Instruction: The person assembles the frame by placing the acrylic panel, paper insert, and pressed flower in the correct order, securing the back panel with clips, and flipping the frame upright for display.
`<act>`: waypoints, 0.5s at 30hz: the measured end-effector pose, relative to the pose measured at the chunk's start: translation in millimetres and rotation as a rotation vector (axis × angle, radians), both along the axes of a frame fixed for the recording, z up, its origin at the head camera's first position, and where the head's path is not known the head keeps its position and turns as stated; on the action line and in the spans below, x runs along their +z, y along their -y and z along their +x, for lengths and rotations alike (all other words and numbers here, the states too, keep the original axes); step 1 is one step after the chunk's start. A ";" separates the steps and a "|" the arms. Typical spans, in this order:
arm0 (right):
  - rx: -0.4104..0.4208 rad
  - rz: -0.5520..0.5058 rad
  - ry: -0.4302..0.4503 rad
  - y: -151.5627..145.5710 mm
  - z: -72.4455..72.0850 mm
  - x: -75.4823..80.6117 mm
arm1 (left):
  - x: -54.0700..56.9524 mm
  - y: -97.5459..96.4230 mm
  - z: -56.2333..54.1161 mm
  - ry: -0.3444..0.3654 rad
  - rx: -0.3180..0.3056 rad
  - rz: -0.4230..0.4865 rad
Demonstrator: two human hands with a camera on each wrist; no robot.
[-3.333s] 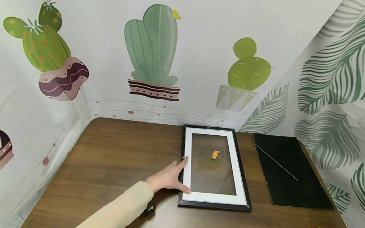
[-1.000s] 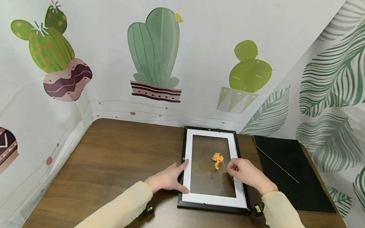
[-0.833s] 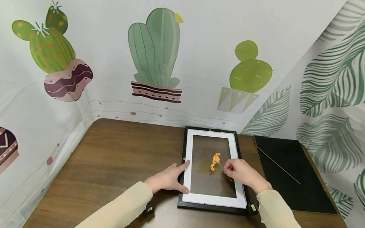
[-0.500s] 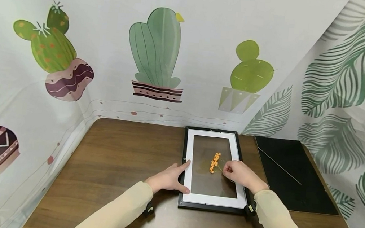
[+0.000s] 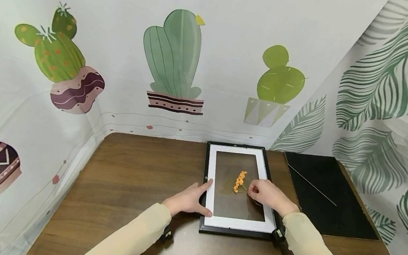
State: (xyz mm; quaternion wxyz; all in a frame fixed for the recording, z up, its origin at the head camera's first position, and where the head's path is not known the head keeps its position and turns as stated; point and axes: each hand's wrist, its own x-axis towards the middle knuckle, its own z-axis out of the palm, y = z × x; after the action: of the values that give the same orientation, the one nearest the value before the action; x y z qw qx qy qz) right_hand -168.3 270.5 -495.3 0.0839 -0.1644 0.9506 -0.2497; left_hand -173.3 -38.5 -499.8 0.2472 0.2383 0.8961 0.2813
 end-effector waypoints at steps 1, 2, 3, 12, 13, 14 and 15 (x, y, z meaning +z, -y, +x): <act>-0.003 0.002 -0.001 -0.1 0.6 0.0 | 0.0 0.1 0.2 0.000 0.000 0.001; -0.005 0.005 -0.002 -0.5 1.0 -0.3 | 0.0 0.1 0.5 0.001 0.000 0.003; -0.006 0.006 -0.003 -1.0 1.5 -0.3 | -0.1 0.1 0.7 0.001 0.000 0.003; 0.003 0.018 -0.018 -1.3 1.3 -0.1 | -0.4 0.2 0.1 0.009 0.004 0.010; 0.013 0.017 -0.022 -1.5 1.1 0.5 | -0.7 0.1 -0.3 0.008 0.004 0.010; 0.018 0.013 -0.020 -2.0 1.1 1.4 | -1.0 0.0 -0.6 0.006 0.003 0.009; 0.021 0.007 -0.018 -2.7 1.0 2.6 | -1.1 -0.1 -0.8 0.003 0.002 0.009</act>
State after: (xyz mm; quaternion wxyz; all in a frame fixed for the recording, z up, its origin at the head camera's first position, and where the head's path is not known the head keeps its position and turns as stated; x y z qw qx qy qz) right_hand -167.2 273.2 -492.8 0.0783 -0.1761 0.9505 -0.2439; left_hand -174.1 -38.5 -501.0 0.2470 0.2380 0.8948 0.2858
